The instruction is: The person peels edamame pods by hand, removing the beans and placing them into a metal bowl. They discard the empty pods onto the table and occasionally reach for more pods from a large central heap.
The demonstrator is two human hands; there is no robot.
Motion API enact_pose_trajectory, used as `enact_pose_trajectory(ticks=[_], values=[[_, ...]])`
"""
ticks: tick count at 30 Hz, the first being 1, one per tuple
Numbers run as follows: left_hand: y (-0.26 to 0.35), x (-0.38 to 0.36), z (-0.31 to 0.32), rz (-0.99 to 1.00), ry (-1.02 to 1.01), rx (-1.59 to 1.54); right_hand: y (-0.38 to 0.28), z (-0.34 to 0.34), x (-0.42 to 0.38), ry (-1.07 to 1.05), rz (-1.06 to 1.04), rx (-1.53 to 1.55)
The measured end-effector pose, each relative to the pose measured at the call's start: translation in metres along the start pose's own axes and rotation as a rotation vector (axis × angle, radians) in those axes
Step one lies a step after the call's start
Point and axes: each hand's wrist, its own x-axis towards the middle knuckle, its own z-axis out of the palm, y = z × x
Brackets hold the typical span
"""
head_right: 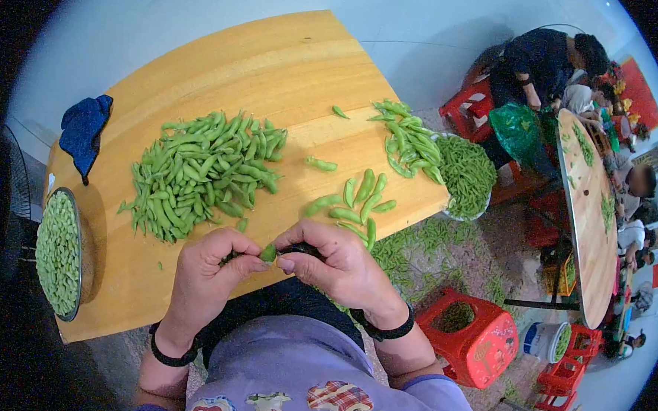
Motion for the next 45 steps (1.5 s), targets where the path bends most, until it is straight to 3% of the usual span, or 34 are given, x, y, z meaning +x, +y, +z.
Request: enact_pose_trajectory(ticks=[3,8,10,12,13,15,16,17,18,19,21,23,24,25,26,28,29,30,32,33,35,36,38,41,45], values=[[0.006,0.001,0.000,0.068,0.050,0.145,-0.002,0.002,-0.001,0.011,-0.067,-0.068],[0.001,0.001,0.002,0.130,0.022,0.106,0.000,0.000,-0.001,0.004,-0.173,-0.256],[-0.002,0.000,0.002,0.138,-0.002,0.062,0.000,0.001,-0.003,0.002,-0.133,-0.156],[-0.003,-0.002,0.003,-0.291,-0.155,-0.363,0.000,0.001,-0.006,0.008,-0.085,-0.055],[-0.007,-0.002,0.005,-0.290,-0.157,-0.364,0.000,0.001,-0.005,-0.001,-0.086,0.009],[-0.020,-0.003,0.013,-0.473,-0.239,-0.994,0.006,0.000,-0.003,-0.002,-0.085,0.074],[-0.024,-0.005,0.018,-0.474,-0.244,-0.996,0.017,-0.002,0.002,-0.068,-0.181,0.170],[-0.027,-0.006,0.023,-0.504,-0.313,-1.245,0.023,-0.004,0.004,-0.133,-0.279,0.266],[-0.030,-0.007,0.026,-0.529,-0.381,-1.494,0.022,-0.003,0.004,-0.130,-0.279,0.263],[-0.031,-0.008,0.028,-0.518,-0.393,-1.508,0.022,-0.003,0.003,-0.120,-0.226,0.310],[-0.031,-0.007,0.029,-0.551,-0.306,-1.395,0.015,-0.003,0.002,-0.109,-0.177,0.354],[-0.028,-0.006,0.029,-0.584,-0.214,-1.280,0.000,0.000,-0.001,0.114,0.065,-0.006],[-0.023,-0.006,0.030,-0.310,-0.099,-0.747,-0.003,0.001,-0.002,0.111,0.064,-0.003],[-0.020,-0.006,0.030,-0.042,0.015,-0.209,-0.005,0.004,-0.004,0.140,0.025,-0.208],[-0.020,-0.006,0.031,-0.047,0.025,-0.201,-0.006,0.008,-0.005,0.164,-0.018,-0.410],[-0.018,-0.006,0.030,0.024,0.042,0.048,-0.006,0.011,-0.006,0.182,-0.086,-0.421],[-0.012,-0.007,0.027,-0.192,-0.042,-0.143,-0.005,0.009,-0.007,0.154,-0.044,-0.391],[-0.015,-0.007,0.023,-0.199,-0.035,-0.134,-0.004,0.007,-0.008,0.127,0.000,-0.362],[-0.025,-0.007,0.018,-0.465,-0.243,-0.499,-0.001,0.005,-0.009,0.085,-0.014,-0.312],[-0.027,-0.008,0.017,-0.471,-0.238,-0.493,0.001,0.004,-0.010,0.057,-0.026,-0.269],[-0.028,-0.006,0.017,-0.646,-0.264,-0.883,0.000,0.010,-0.011,0.039,-0.067,-0.188],[-0.027,-0.006,0.017,-0.647,-0.261,-0.880,0.000,0.011,-0.011,0.037,-0.068,-0.185],[-0.023,-0.008,0.017,-0.470,-0.231,-0.496,0.001,0.011,-0.012,0.053,-0.085,-0.353],[-0.023,-0.009,0.012,-0.390,-0.279,-0.311,-0.004,0.015,-0.014,0.091,-0.105,-0.485],[-0.022,-0.011,0.012,-0.425,-0.309,-0.276,-0.003,0.013,-0.014,0.113,-0.183,-0.598]])
